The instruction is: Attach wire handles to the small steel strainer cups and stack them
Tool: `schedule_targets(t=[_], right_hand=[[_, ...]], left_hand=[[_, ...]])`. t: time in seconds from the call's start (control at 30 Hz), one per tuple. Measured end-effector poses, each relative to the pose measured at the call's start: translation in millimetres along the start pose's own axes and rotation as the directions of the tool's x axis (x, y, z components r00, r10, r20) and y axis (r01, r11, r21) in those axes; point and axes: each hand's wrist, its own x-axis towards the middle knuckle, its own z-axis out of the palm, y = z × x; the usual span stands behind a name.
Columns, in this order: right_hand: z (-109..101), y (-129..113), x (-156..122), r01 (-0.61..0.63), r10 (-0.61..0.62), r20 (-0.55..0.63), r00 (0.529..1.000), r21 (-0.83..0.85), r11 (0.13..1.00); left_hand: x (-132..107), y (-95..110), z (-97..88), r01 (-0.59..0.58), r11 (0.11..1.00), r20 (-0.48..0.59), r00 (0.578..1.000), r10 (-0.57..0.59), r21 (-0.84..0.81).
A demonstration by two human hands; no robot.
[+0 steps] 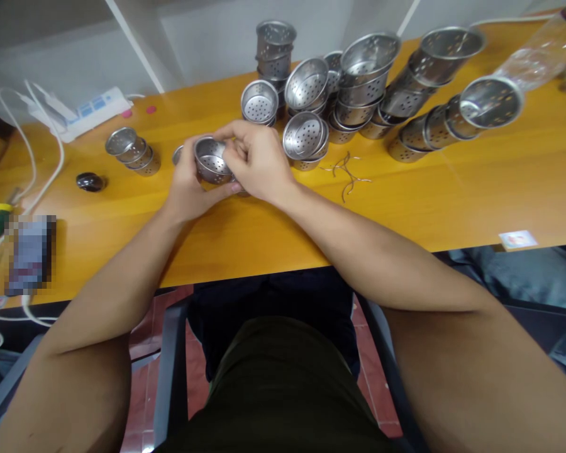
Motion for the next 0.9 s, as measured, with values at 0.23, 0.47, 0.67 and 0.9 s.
schedule_targets(t=[0.23, 0.47, 0.67, 0.9], right_hand=[[2, -3, -1, 0.004, -0.005, 0.021, 1.000, 0.068, 0.998], [-18, -13, 1, -0.018, -0.024, 0.181, 0.983, 0.223, 0.975], [-55, -15, 7, -0.082, -0.185, 0.517, 0.836, 0.451, 0.889], [-47, -14, 3, -0.110, -0.106, 0.440, 0.892, 0.437, 0.892]], left_hand=[[-1, 5, 4.1, 0.071, 0.997, -0.016, 0.997, -0.070, 0.016], [0, 4, -2.0, 0.076, 0.996, -0.022, 0.997, -0.076, -0.036], [-1, -3, -3.6, 0.024, 0.989, 0.006, 1.000, -0.023, -0.143], [-3, -2, -1.3, 0.039, 0.996, 0.033, 0.999, -0.036, -0.084]])
